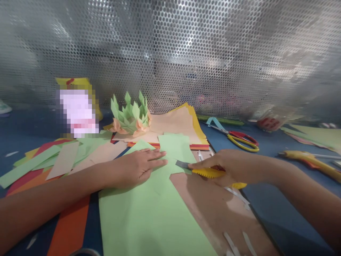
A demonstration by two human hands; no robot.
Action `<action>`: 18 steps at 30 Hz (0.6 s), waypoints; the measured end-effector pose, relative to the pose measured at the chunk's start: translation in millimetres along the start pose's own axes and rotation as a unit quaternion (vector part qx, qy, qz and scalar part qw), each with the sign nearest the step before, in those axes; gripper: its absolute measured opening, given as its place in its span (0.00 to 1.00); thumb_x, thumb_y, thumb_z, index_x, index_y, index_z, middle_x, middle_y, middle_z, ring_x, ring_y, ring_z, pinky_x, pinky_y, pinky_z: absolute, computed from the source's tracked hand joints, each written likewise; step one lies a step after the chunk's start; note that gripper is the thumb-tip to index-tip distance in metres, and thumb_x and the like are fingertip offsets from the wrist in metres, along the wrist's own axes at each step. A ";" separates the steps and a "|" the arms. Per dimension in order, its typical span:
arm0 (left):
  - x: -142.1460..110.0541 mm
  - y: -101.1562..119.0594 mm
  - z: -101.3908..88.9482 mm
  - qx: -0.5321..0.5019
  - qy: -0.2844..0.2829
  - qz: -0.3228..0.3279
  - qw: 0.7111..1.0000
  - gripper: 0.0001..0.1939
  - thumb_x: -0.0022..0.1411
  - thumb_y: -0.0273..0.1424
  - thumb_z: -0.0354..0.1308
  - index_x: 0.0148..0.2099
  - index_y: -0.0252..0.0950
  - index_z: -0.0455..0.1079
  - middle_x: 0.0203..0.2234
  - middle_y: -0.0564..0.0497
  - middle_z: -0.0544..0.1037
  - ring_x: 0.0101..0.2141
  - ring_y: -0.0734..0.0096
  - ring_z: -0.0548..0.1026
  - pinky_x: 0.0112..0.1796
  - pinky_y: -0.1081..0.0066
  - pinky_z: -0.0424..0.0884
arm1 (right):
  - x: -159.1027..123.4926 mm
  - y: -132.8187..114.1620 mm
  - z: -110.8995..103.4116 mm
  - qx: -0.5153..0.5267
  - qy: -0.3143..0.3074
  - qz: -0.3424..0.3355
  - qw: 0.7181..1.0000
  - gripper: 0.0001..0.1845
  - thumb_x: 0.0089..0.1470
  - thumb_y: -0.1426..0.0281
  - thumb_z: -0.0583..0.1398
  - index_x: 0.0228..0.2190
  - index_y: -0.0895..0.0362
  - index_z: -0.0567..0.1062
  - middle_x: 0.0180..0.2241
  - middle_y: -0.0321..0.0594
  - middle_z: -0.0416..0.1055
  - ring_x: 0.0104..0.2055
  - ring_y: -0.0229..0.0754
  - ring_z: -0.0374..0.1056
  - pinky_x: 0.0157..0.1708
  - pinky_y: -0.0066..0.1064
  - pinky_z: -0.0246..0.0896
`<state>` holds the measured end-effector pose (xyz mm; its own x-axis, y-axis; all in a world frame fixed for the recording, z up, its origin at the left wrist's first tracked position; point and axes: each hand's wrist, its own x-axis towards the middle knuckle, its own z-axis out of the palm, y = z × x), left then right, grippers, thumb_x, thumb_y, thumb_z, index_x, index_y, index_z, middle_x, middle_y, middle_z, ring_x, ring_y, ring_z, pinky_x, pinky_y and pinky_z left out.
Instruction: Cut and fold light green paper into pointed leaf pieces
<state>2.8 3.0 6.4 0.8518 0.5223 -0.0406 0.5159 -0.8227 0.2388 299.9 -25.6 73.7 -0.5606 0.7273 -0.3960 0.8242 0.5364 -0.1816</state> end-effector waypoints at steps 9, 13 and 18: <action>0.6 7.6 -1.3 0.034 0.007 -0.029 0.999 0.25 0.66 0.27 0.42 0.64 0.48 0.55 0.66 0.49 0.45 0.63 0.49 0.46 0.59 0.49 0.48 | -10.8 0.7 1.0 -0.017 0.050 -0.042 0.998 0.32 0.46 0.77 0.57 0.53 0.43 0.68 0.31 0.35 0.72 0.25 0.37 0.63 0.23 0.24 0.50; -0.4 7.7 -1.9 0.049 0.010 -0.070 0.996 0.26 0.66 0.31 0.43 0.65 0.51 0.51 0.65 0.47 0.49 0.63 0.38 0.43 0.54 0.34 0.39 | -11.7 -0.1 -1.2 -0.009 0.030 -0.054 0.998 0.31 0.47 0.74 0.58 0.54 0.45 0.68 0.33 0.36 0.73 0.25 0.37 0.64 0.23 0.24 0.50; -4.0 4.0 -6.8 -0.013 -0.028 -0.066 0.997 0.25 0.69 0.37 0.39 0.67 0.48 0.45 0.66 0.52 0.47 0.64 0.49 0.42 0.58 0.42 0.42 | -8.4 -3.9 3.5 -0.020 0.062 -0.060 0.996 0.28 0.51 0.74 0.59 0.54 0.46 0.68 0.33 0.37 0.74 0.30 0.39 0.67 0.26 0.24 0.55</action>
<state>0.8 -0.9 14.1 0.7812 0.6114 -0.1264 0.6214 -0.7417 0.2526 301.7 -35.3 74.6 -0.6623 0.7028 -0.2594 0.7484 0.6370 -0.1849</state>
